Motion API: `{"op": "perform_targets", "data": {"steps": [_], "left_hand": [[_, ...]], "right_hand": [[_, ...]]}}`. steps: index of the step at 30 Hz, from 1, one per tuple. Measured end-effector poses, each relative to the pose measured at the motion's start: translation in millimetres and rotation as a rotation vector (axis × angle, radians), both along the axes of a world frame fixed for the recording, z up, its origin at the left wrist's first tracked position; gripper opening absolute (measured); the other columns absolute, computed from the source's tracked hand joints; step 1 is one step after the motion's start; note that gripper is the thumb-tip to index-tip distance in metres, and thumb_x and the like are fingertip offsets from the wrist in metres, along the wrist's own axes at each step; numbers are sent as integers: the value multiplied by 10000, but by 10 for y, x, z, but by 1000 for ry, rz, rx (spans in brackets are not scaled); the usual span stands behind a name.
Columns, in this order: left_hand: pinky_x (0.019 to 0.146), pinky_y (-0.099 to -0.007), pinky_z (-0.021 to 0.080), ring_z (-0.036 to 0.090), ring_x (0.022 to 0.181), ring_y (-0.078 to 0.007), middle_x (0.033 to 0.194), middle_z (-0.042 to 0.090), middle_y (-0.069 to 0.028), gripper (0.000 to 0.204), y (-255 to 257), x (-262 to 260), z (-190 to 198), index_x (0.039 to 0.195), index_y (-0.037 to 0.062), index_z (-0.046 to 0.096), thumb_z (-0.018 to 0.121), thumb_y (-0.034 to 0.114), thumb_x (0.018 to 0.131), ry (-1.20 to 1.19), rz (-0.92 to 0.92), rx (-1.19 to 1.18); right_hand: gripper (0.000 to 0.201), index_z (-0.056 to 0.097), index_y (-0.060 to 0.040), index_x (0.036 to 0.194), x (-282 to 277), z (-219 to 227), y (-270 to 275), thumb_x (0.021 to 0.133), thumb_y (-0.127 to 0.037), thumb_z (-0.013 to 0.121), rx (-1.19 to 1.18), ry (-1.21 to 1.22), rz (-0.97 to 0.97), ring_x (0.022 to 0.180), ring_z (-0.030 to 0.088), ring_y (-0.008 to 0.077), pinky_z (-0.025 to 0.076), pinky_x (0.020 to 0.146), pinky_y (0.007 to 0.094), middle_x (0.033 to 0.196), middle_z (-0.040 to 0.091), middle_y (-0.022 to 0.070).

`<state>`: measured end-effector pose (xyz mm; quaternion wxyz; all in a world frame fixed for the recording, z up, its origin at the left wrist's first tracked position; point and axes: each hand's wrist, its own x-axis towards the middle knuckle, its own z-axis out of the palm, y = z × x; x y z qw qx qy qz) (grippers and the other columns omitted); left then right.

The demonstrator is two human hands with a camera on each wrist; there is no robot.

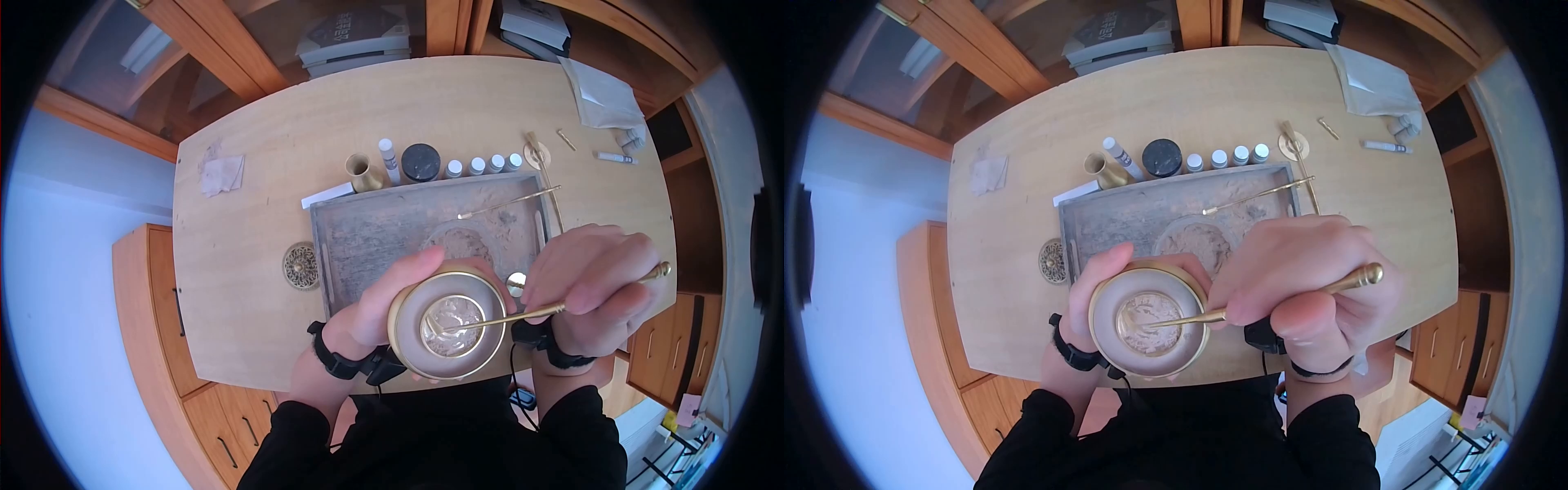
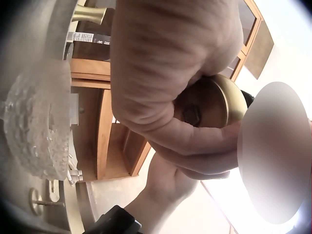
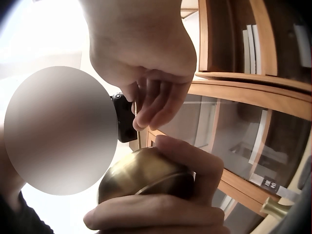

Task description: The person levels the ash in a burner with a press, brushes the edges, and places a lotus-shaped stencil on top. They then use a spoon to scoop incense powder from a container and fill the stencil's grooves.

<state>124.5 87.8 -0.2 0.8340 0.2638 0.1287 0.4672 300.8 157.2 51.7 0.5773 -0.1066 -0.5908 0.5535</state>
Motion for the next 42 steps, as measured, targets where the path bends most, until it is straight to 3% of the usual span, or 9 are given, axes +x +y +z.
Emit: {"op": "perform_targets", "data": {"steps": [8,10,12,14,19,25,28,38,42], "left_hand": [[915,-291,460,603,1036,-185,1128,628,-144,715,-1,-31,69,1174,-63,570,233,540,990,57,-3,11],[546,-281,532,651,694,-202,897,626,-193,891,10,19,253,1088,-138,514,296,694,851,276,44,-124],[526,-287,534,651,668,-208,879,626,-196,896,12,36,241,1091,-140,511,300,696,848,278,72,-145],[505,-293,536,650,642,-214,860,626,-199,900,5,45,215,1094,-143,508,304,698,846,280,99,-167],[409,-281,503,610,498,-225,810,623,-204,904,-12,-39,143,1090,-146,502,301,701,848,174,10,-157],[335,-268,462,592,432,-215,764,620,-205,914,-1,83,247,1112,-153,479,268,699,858,315,177,-184],[325,-247,452,594,431,-200,784,625,-215,908,12,-43,162,1144,-151,462,253,689,870,258,22,-44],[310,-221,450,597,425,-179,765,627,-224,898,19,-18,206,1193,-150,427,243,674,888,331,105,-27],[357,-224,493,624,472,-175,841,648,-163,762,23,-52,132,1264,-48,431,316,627,928,162,44,20]], "right_hand": [[436,585,-13,736,62,-10,20,890,-415,657,-12,15,-30,530,615,207,489,501,292,625,634,96],[434,584,-13,734,45,-32,48,892,-410,658,42,5,2,528,613,207,487,498,292,629,633,95],[431,582,-13,733,21,-20,95,894,-406,658,96,-4,34,525,612,208,485,495,291,633,632,94],[383,466,-95,768,-4,22,136,1019,-381,425,321,-191,2,381,528,154,486,391,251,557,568,59],[387,537,-50,768,41,-1,36,953,-390,551,131,-90,-128,469,589,189,499,457,277,594,604,79],[417,588,-14,766,52,-18,24,897,-404,654,24,-50,-19,548,631,217,510,523,302,637,640,104],[420,584,-11,772,46,-9,16,891,-406,662,19,-73,-45,550,634,215,511,524,298,638,642,107],[416,572,-13,787,85,-29,17,898,-405,660,43,-71,-130,542,638,202,505,524,290,634,639,124],[409,573,-15,784,66,38,2,902,-397,660,25,-100,-144,545,640,202,506,524,292,637,640,123]]}}
